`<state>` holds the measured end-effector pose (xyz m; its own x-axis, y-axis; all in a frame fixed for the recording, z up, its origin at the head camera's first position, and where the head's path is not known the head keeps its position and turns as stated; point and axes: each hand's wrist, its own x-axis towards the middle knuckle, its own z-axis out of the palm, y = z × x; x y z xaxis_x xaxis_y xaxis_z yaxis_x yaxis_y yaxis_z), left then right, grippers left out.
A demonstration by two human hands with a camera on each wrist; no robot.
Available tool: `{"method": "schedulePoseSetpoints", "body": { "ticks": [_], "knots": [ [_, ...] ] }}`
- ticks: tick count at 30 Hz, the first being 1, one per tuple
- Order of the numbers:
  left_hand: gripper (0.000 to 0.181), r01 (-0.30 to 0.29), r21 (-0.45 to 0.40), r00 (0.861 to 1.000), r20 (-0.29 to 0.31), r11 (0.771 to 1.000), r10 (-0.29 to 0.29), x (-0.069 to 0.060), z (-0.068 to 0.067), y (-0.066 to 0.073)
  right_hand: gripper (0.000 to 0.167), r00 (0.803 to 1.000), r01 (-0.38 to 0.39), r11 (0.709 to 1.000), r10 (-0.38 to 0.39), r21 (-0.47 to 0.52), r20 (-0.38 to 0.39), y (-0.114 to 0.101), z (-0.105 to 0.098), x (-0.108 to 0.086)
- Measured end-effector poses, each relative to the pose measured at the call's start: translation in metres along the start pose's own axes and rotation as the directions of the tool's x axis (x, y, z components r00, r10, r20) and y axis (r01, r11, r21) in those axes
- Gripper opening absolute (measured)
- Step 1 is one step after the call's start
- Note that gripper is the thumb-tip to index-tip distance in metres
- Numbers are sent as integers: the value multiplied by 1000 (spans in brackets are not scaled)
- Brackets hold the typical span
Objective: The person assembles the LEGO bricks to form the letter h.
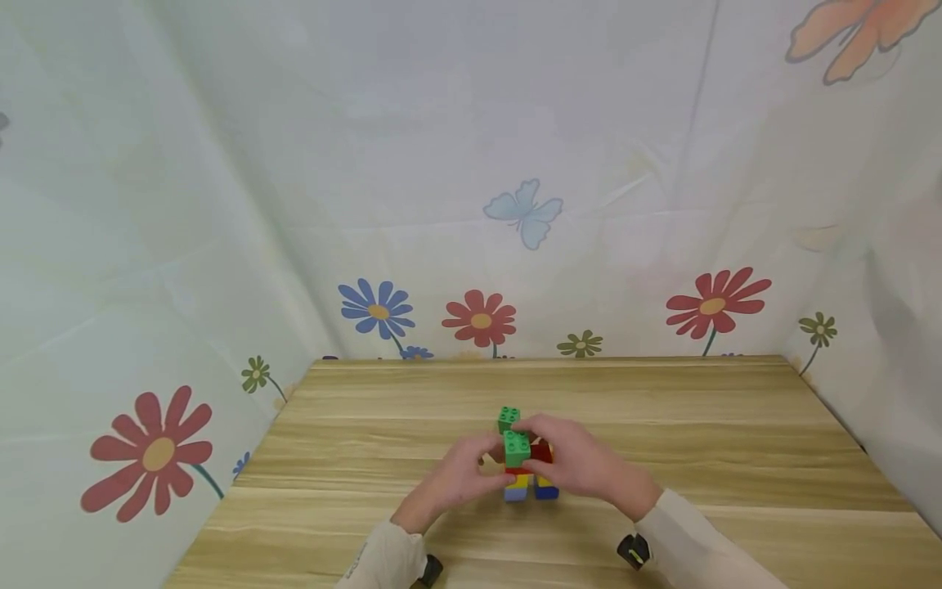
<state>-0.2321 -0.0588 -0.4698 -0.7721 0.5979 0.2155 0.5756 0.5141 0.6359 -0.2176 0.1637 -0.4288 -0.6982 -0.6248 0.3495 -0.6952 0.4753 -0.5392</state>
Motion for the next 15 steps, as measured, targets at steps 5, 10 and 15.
{"method": "schedulePoseSetpoints", "body": {
  "ticks": [5,10,15],
  "knots": [
    [28,-48,12,999,9,999,48,-1,2,-2,48,1000,26,1000,-26,-8,4,-2,3,-2],
    [28,-51,30,999,8,998,51,-2,3,-2,49,997,71,997,-71,-27,-4,-2,4,-3],
    [27,-31,39,999,13,999,30,-3,4,-2,49,996,85,995,-85,-43,-4,0,6,-2]
  ]
}}
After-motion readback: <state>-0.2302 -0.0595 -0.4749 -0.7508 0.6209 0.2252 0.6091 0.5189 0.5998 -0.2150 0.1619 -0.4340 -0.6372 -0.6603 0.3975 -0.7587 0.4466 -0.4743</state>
